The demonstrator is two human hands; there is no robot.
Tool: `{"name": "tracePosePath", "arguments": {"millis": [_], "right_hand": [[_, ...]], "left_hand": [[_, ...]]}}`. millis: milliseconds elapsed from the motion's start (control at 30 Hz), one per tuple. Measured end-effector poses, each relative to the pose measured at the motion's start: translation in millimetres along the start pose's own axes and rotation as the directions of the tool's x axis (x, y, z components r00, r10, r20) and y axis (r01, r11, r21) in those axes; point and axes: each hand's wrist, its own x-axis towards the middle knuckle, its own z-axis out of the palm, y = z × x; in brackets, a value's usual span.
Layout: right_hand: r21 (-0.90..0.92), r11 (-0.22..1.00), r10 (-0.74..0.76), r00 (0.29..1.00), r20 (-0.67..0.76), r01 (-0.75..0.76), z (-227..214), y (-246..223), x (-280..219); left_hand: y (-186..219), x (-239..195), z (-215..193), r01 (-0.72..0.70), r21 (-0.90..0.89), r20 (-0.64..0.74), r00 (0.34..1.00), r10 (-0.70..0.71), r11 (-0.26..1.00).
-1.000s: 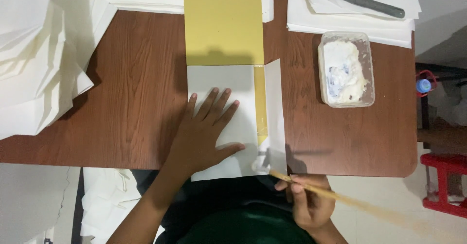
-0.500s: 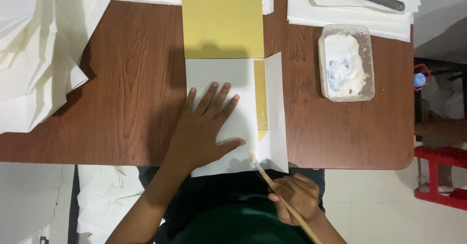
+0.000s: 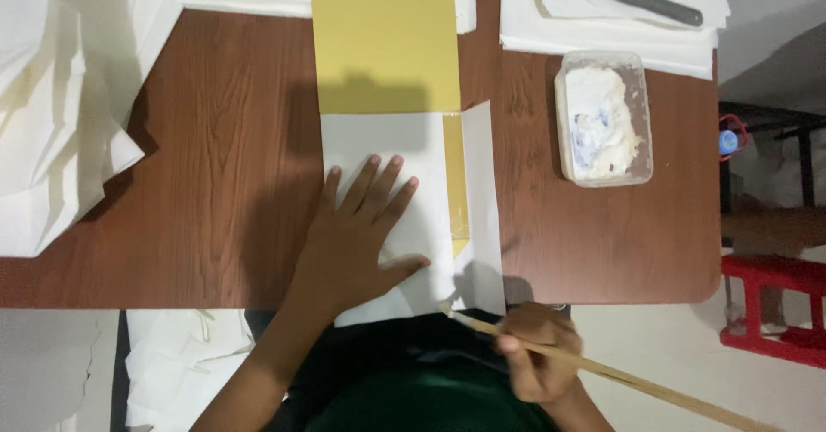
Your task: The person applies a white paste to the edges of a white paper sheet using a brush and then folds the paper over a yellow card. They continue to apply the paste to the folded edges and press them down to secure the paper.
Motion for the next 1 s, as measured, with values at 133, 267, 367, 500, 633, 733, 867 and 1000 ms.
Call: {"name": "tracePosePath", "arguments": {"millis": [133, 267, 367, 500, 633, 733, 867, 1000], "right_hand": [[0.081, 0.997, 0.018, 0.991, -0.133, -0.008, -14, 7, 37], [-0.156, 0.97, 0.189, 0.982, -0.006, -0.188, -21, 16, 94], [-0.243, 0.9, 0.416, 0.878, 0.235, -0.361, -8, 22, 138], [-0.432, 0.895, 0.25, 0.928, 0.276, -0.113, 9, 43, 155], [-0.57, 0.787, -0.144, 0.968, 0.204, 0.237, 13, 48, 149], [-0.522, 0.759, -0.175, 0.894, 0.413, 0.39, 10, 82, 116], [-0.458, 0.799, -0.221, 0.898, 0.38, 0.39, 10, 43, 117], [-0.237, 0.957, -0.079, 0.939, 0.336, 0.165, 4, 47, 116]], "left_hand": [[0, 3, -3, 0.009, 0.015, 0.008, 1.0, -0.009, 1.0], [0, 4, -6, 0.006, -0.046, -0.015, 1.0, -0.007, 0.999], [-1, 3, -4, 0.011, -0.043, -0.044, 0.999, -0.013, 0.999], [-2, 6, -7, 0.014, -0.053, -0.017, 1.0, -0.015, 0.998], [-3, 7, -7, 0.023, -0.046, 0.008, 1.0, -0.023, 0.999], [-2, 8, -11, 0.033, -0.045, 0.015, 0.999, -0.032, 0.998], [-2, 9, -12, 0.018, -0.038, -0.001, 1.0, -0.018, 0.999], [-1, 10, -15, 0.023, -0.016, 0.02, 1.0, -0.023, 1.0]]}}
